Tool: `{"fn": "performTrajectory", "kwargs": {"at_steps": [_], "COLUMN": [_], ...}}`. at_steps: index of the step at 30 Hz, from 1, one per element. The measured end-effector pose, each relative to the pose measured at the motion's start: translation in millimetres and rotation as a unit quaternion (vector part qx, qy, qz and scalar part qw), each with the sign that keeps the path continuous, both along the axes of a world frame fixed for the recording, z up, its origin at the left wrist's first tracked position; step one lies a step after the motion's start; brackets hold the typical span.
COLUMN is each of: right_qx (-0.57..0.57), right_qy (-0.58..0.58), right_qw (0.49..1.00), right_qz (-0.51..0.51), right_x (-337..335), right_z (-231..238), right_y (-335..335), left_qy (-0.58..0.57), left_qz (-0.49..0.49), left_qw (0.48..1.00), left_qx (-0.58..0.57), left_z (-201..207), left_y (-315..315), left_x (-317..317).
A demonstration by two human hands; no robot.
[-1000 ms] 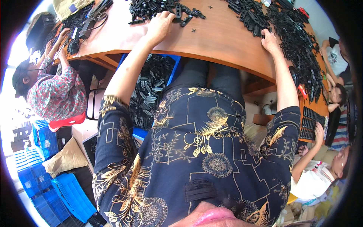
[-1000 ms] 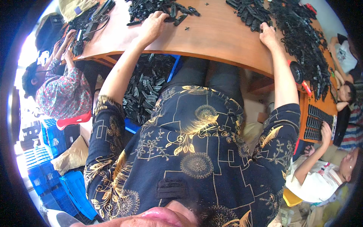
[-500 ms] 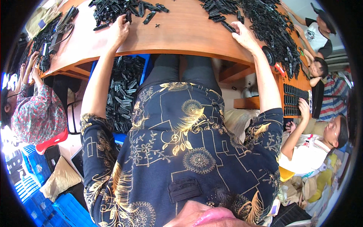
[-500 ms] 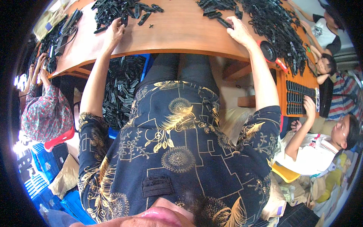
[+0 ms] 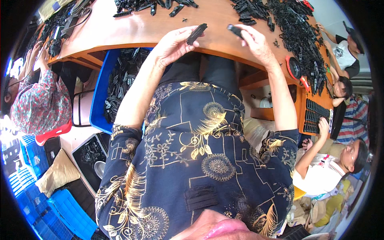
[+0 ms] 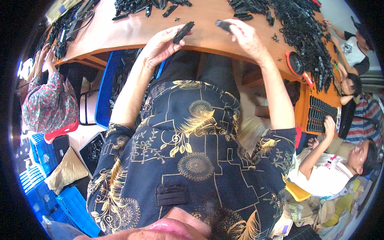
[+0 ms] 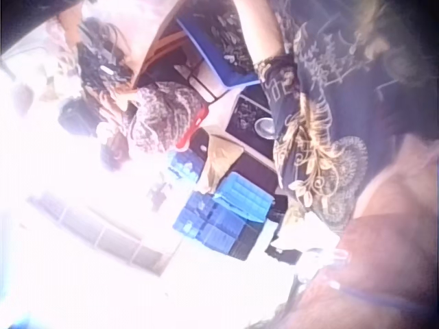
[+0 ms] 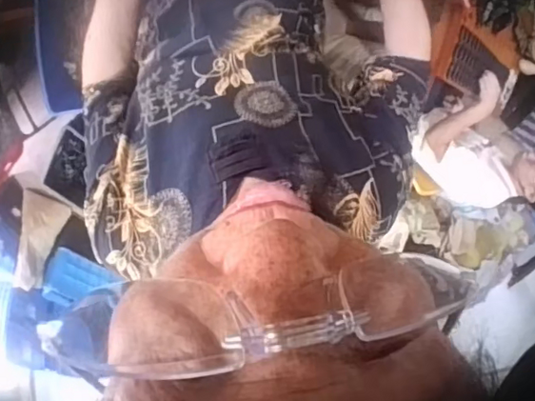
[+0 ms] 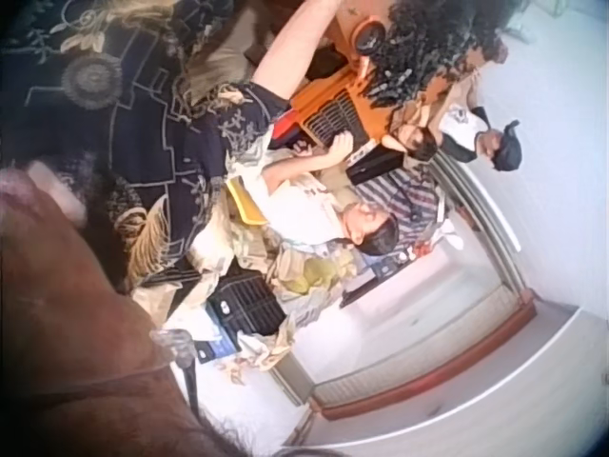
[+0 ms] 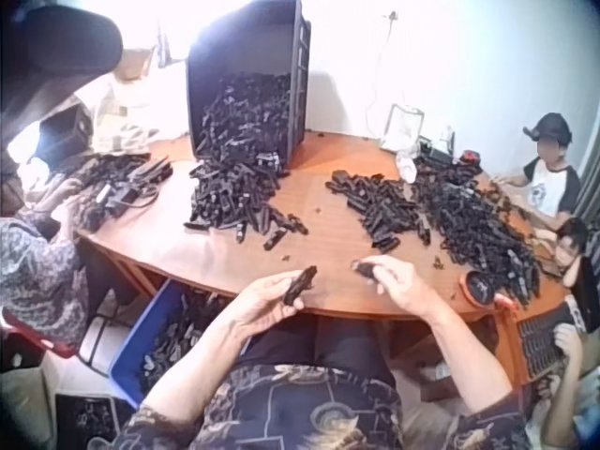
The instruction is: The person assembles black plastic components by hand at a workstation.
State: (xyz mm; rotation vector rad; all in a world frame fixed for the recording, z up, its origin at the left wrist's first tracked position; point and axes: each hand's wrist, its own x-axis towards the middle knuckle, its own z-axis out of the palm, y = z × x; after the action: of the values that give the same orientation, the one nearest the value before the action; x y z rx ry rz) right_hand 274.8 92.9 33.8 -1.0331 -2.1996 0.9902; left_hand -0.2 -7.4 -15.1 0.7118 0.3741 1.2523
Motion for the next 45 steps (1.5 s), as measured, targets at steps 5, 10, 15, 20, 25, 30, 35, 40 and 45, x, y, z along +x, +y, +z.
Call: {"fn": "performTrajectory", "kwargs": {"at_steps": [5,10,15,20,25,30,35,40,45], "right_qx": [0.132,0.191,0.192,0.092,0.148,0.05,-0.142,-0.153,-0.17], "right_qy": [0.021,-0.009,0.077,0.136,0.134,0.13,0.142,0.162,0.157], "right_qw": [0.98,0.965,0.978,0.985,0.978,0.988,0.98,0.974,0.973], "right_qz": [0.148,0.178,0.04,-0.052,-0.059,-0.065,-0.004,-0.028,-0.005], "right_x": [-44,-52,-64,-78,-81,-68,-71,-76,-68], "right_z": [21,10,-18,-35,-46,-44,-37,-36,-39], "right_y": [-64,-72,-83,-88,-82,-76,-68,-65,-53], "left_qy": [0.1,0.206,0.159,0.148,0.201,0.217,0.255,0.248,0.267], "left_qz": [0.011,-0.026,0.059,0.244,0.275,0.254,0.253,0.234,0.224], "left_qw": [0.994,0.978,0.985,0.956,0.94,0.942,0.932,0.939,0.937], "left_qx": [-0.039,-0.013,-0.031,0.06,0.03,0.027,0.048,0.029,0.031], "left_z": [7,8,3,-21,-12,2,6,13,14], "left_y": [-4,-3,-13,-16,-14,-16,-8,1,10], "left_x": [4,1,11,54,59,54,45,41,41]}}
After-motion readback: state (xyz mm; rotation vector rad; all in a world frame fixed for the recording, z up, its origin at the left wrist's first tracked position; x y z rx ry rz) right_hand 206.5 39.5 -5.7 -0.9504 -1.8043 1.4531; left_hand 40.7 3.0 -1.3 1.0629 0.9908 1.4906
